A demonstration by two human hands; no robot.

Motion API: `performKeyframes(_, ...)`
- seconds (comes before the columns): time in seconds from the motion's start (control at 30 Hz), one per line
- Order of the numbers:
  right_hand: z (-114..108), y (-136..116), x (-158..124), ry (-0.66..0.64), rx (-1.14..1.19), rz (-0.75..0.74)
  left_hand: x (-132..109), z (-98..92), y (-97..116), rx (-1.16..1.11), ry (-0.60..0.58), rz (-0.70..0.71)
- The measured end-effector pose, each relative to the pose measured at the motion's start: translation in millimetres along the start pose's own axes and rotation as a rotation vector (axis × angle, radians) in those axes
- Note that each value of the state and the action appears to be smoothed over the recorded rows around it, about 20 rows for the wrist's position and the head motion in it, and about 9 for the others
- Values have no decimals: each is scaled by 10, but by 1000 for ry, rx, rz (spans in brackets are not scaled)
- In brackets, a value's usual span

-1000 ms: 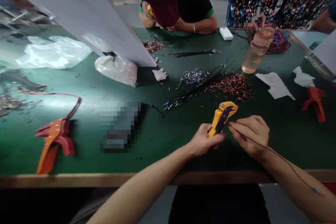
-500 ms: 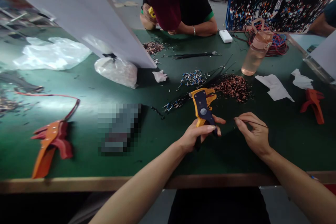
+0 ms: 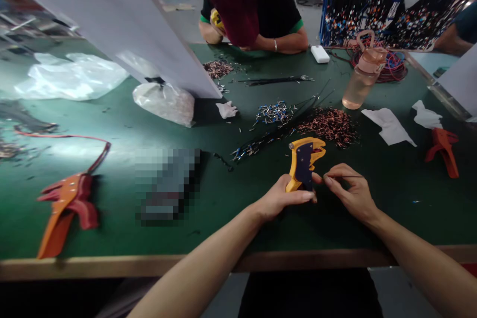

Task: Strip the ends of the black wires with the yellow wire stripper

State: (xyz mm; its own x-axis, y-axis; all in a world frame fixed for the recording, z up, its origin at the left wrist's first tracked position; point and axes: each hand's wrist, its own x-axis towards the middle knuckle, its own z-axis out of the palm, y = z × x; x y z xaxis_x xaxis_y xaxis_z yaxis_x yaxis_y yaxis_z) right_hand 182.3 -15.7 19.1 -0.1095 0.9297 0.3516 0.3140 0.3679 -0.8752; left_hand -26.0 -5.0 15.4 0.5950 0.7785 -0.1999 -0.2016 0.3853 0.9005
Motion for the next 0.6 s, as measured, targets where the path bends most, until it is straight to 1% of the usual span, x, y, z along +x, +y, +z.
performKeyframes(0.17, -75, -14, 50, 23, 40, 87, 0, -23, 13, 15, 25, 9)
performKeyframes(0.27, -97, -7, 60, 54, 66, 108, 7, -48, -5, 19, 10, 6)
performKeyframes(0.4, -150, 49, 66, 207, 115, 134, 0, -42, -16, -56, -19, -30)
performKeyframes(0.5, -182, 97, 86, 321, 268, 171, -12, -19, -18, -140, -50, -50)
performKeyframes(0.6, -168, 104, 111, 390, 400, 202, -21, -6, -24, -169, -67, -53)
